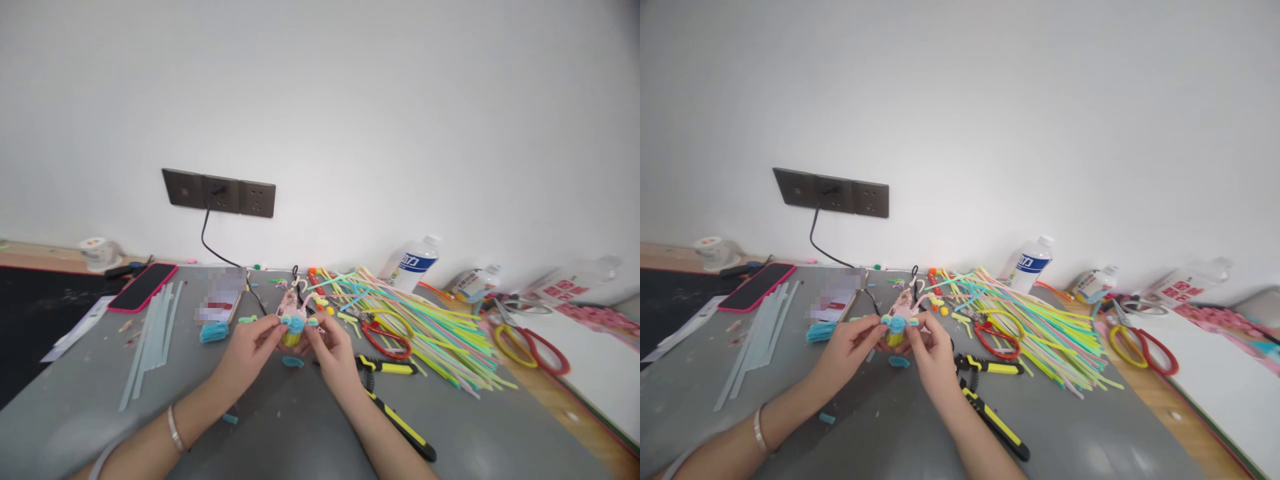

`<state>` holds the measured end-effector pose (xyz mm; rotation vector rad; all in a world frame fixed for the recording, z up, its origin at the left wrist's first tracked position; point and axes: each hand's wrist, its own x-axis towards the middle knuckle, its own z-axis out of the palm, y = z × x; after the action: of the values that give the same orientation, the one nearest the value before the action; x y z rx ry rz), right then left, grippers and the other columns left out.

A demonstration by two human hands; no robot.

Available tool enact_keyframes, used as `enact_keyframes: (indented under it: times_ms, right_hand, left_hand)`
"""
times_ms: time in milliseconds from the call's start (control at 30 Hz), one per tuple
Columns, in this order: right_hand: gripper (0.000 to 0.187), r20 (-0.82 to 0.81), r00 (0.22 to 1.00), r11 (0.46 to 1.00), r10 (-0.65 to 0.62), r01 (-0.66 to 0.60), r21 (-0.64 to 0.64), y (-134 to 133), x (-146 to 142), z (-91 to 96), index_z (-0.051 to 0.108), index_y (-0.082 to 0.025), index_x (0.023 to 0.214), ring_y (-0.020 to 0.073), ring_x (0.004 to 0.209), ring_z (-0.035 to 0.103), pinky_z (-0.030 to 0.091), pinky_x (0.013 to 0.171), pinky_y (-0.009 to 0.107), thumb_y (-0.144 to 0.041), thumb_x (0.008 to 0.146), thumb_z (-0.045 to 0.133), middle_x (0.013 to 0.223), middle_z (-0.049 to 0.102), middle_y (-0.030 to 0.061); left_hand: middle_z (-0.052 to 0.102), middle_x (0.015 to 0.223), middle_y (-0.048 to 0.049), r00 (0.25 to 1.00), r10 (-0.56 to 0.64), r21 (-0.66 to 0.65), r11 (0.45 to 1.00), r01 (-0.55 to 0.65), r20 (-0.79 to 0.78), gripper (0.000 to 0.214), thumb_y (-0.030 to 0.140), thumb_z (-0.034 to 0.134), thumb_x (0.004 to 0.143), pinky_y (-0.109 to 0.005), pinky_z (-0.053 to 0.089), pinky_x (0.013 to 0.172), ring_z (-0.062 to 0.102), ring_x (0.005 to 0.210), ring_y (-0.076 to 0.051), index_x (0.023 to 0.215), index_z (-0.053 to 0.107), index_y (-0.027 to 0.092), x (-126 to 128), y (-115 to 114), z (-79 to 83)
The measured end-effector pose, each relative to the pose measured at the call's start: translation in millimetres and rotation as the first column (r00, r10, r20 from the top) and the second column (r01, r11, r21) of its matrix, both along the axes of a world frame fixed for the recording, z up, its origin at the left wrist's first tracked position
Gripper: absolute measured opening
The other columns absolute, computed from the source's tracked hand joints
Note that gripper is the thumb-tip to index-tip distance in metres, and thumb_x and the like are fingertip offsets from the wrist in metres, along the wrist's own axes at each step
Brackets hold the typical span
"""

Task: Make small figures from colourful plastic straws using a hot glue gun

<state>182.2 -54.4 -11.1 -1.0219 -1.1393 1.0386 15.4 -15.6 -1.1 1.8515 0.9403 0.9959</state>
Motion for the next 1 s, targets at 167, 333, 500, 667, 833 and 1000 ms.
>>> enact_keyframes:
  times_ms: [167,333,500,667,833,1000]
  right_hand:
    - [0.038,0.000,1.000,1.000,0.005,-0.005,-0.009,0.2,-0.3,1.4,0.050,-0.023,0.078,0.0141,0.044,0.060,0.052,0.049,0.026,-0.057,0.082,0.067,0.056,0.062,-0.0048]
    - [0.038,0.005,1.000,1.000,-0.007,0.007,-0.011,0.0,-0.4,1.0,0.050,-0.023,0.079,0.0137,0.045,0.059,0.053,0.050,0.026,-0.056,0.082,0.067,0.058,0.062,-0.0045]
    - [0.036,0.000,1.000,1.000,0.005,-0.005,-0.003,-0.4,-0.5,0.1,0.050,-0.023,0.079,0.0143,0.045,0.059,0.052,0.049,0.026,-0.056,0.084,0.065,0.056,0.060,-0.0052]
    - [0.038,-0.002,1.000,1.000,0.002,-0.002,-0.012,-0.7,-0.7,1.5,0.050,-0.023,0.079,0.0144,0.045,0.059,0.052,0.049,0.026,-0.057,0.082,0.067,0.055,0.059,-0.0058]
    - [0.035,-0.003,1.000,1.000,0.006,-0.006,0.006,-0.9,-0.4,-0.3,0.050,-0.023,0.079,0.0144,0.046,0.061,0.053,0.051,0.026,-0.055,0.084,0.067,0.057,0.061,-0.0050]
    - [0.033,-0.017,1.000,1.000,0.020,-0.020,0.021,-0.7,-0.4,-1.4,0.051,-0.023,0.080,0.0147,0.047,0.061,0.051,0.047,0.025,-0.052,0.086,0.066,0.057,0.061,-0.0049]
  left_hand:
    - [0.055,0.060,0.0021,1.000,-0.023,-0.016,1.000,0.023,0.005,0.033,0.041,0.049,0.094,-0.021,0.046,0.057,0.060,0.060,-0.015,0.071,0.055,0.018,-0.6,-0.1,-1.9]
    - [0.053,0.058,0.0027,1.000,-0.017,-0.003,1.000,0.017,-0.010,0.035,0.041,0.048,0.094,-0.021,0.045,0.055,0.058,0.057,-0.014,0.068,0.053,0.018,-0.1,-0.8,0.0]
    - [0.049,0.057,0.0038,0.999,-0.010,0.030,0.999,0.011,-0.034,0.036,0.042,0.047,0.095,-0.020,0.041,0.053,0.052,0.054,-0.012,0.068,0.052,0.018,0.0,0.5,0.0]
    - [0.047,0.057,0.0038,0.999,0.001,0.046,0.999,0.001,-0.037,0.037,0.041,0.047,0.095,-0.020,0.039,0.052,0.049,0.054,-0.012,0.067,0.051,0.018,-0.7,-0.3,-1.2]
    - [0.049,0.058,0.0032,1.000,-0.018,0.009,1.000,0.018,-0.020,0.036,0.042,0.046,0.094,-0.021,0.043,0.054,0.054,0.056,-0.014,0.067,0.050,0.019,-0.6,-1.0,0.3]
    - [0.051,0.058,0.0033,1.000,-0.014,-0.015,1.000,0.014,-0.013,0.035,0.041,0.047,0.094,-0.021,0.044,0.056,0.056,0.057,-0.014,0.068,0.050,0.019,-0.3,-1.2,-0.1]
